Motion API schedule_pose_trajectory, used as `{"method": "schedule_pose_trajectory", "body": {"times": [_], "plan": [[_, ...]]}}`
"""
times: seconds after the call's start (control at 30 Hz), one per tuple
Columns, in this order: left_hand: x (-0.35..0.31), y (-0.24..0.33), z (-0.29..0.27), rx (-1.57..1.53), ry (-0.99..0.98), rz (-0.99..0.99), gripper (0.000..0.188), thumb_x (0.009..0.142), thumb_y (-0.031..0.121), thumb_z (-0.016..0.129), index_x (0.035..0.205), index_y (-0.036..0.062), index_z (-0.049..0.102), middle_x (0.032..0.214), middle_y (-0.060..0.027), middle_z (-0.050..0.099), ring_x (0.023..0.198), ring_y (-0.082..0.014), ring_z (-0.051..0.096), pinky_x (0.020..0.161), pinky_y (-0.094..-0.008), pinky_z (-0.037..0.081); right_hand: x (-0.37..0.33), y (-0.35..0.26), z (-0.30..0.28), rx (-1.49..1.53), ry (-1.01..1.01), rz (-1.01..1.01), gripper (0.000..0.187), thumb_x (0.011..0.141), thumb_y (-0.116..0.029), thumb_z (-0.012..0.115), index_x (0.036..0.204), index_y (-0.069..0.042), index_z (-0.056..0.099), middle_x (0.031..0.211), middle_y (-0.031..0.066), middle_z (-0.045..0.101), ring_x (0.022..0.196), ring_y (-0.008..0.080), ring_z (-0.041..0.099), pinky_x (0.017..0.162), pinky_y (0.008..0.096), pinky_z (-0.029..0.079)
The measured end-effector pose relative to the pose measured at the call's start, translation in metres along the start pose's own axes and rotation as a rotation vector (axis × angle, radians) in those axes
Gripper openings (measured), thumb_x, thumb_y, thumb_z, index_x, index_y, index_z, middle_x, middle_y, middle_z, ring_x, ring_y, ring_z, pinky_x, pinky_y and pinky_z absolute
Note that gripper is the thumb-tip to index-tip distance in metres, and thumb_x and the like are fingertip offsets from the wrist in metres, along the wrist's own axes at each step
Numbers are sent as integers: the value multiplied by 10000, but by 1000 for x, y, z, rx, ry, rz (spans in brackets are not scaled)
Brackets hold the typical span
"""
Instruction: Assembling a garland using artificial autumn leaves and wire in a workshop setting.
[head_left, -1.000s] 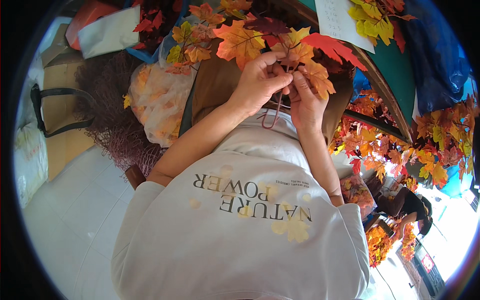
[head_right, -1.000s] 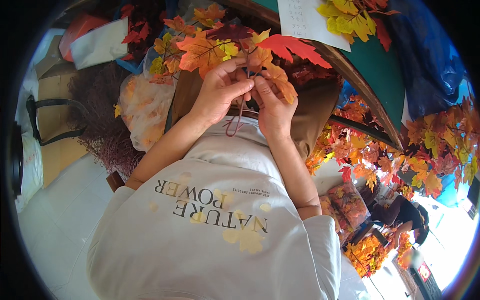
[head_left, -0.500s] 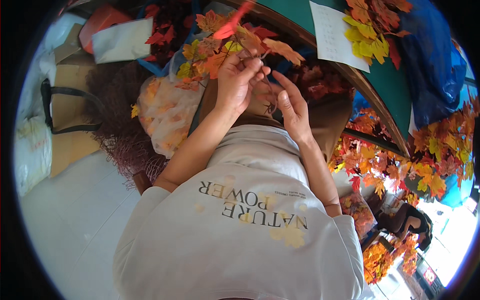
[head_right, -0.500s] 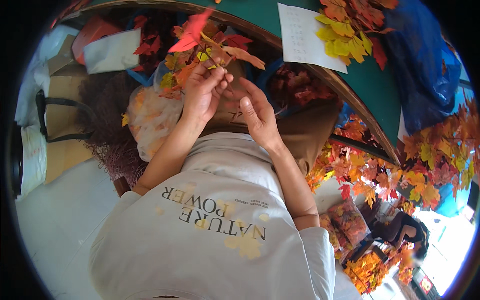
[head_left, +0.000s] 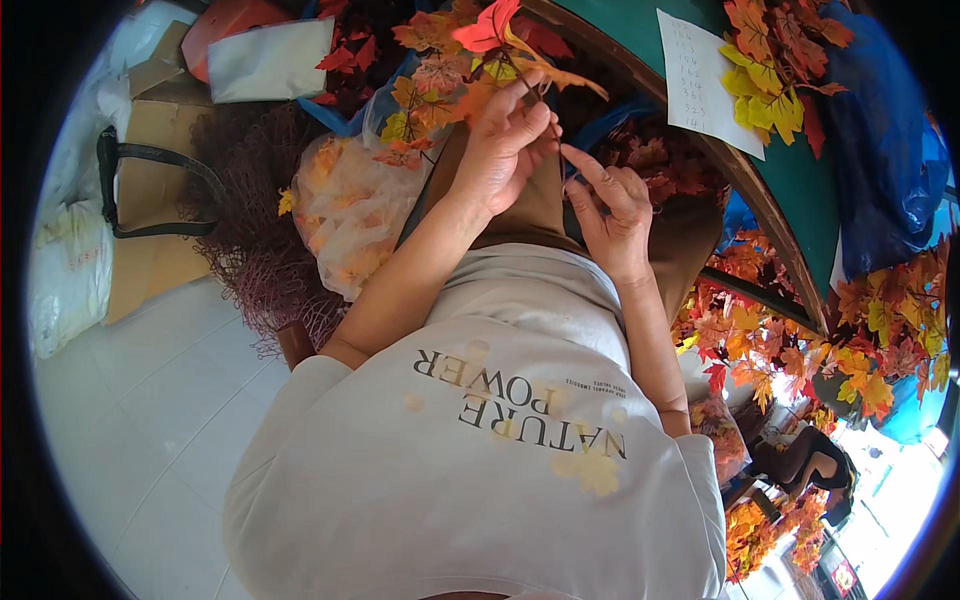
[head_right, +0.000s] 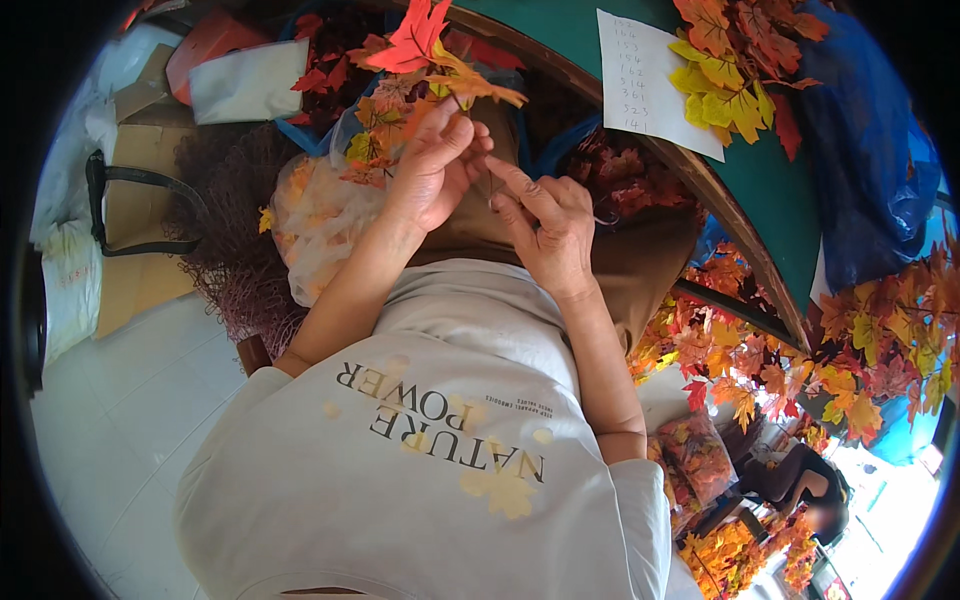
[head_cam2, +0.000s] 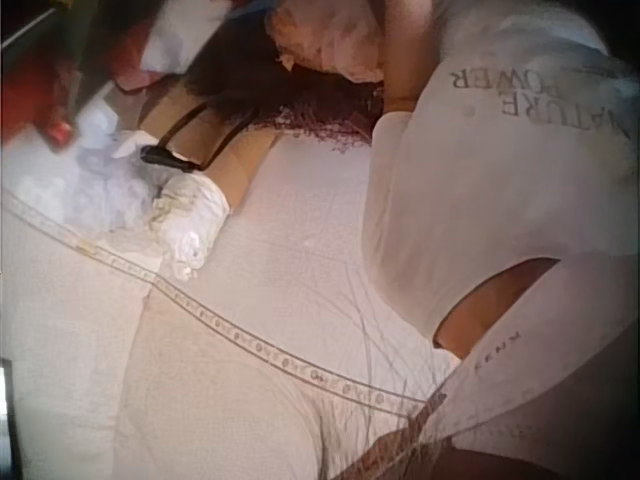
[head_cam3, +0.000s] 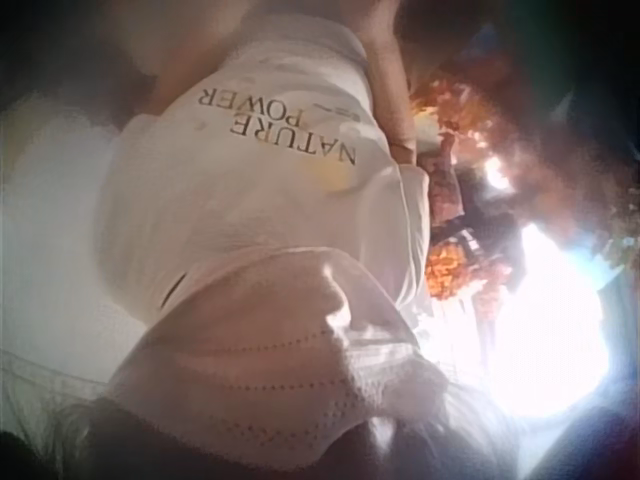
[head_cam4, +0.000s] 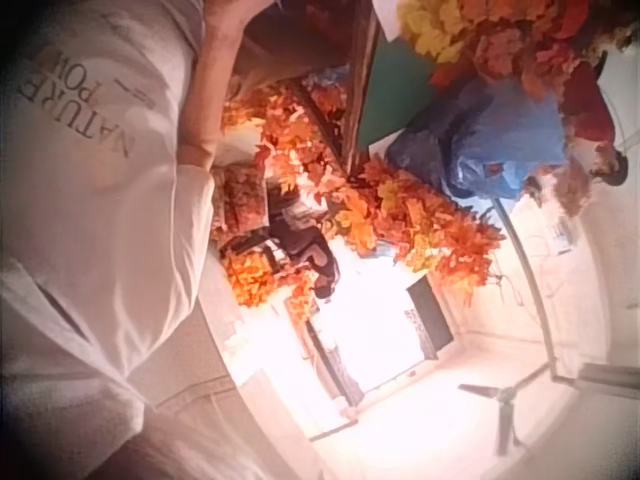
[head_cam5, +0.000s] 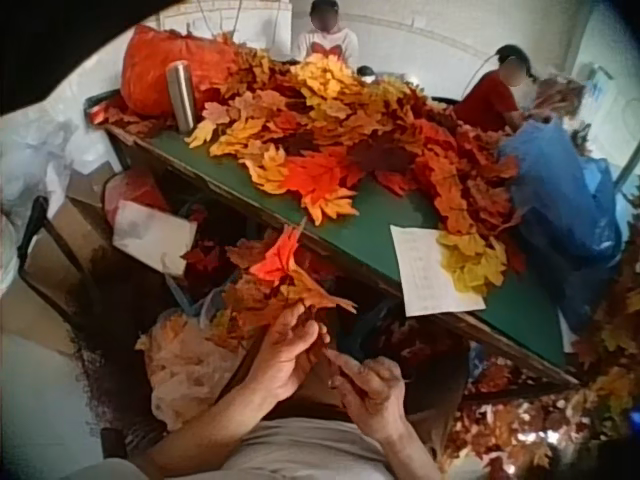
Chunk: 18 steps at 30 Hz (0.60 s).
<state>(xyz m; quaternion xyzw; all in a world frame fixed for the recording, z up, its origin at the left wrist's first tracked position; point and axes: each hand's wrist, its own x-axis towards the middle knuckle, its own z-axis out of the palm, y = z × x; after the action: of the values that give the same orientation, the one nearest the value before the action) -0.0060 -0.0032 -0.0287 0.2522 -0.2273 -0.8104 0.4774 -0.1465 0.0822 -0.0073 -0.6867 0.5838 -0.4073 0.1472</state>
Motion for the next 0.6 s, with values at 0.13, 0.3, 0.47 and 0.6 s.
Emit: {"method": "schedule_pose_trajectory", "body": {"times": [0.13,0.3,0.47,0.6], "plan": [[-2,-12,-4,-112,-139,-119,576,852,69,594,1359,139,329,919,-24,530,877,-128,530,779,-279,447,-1,6,-3,-263,55,-92,358,741,-83,678,1089,-166,654,627,-2,482,596,178,452,628,302,398],[-4,-22,-14,-10,-282,-467,341,864,43,562,1195,0,494,1037,-89,578,992,-175,550,893,-325,445,-6,21,-6,-548,192,-225,399,727,-186,694,1116,-254,637,615,-26,431,609,173,451,661,318,400],[-7,-36,-15,52,-187,-332,182,855,35,582,1031,-9,585,959,-89,612,930,-183,598,863,-309,489,-10,27,-2,-576,291,-298,447,731,-211,705,1160,-159,593,637,-19,437,626,176,456,707,327,413],[-7,-35,-4,91,-257,-62,156,846,12,589,1003,13,584,920,-57,602,911,-156,595,850,-292,487,-8,22,-3,-448,261,-135,305,774,-131,673,1070,-118,600,748,25,578,655,214,529,655,339,439]]}}
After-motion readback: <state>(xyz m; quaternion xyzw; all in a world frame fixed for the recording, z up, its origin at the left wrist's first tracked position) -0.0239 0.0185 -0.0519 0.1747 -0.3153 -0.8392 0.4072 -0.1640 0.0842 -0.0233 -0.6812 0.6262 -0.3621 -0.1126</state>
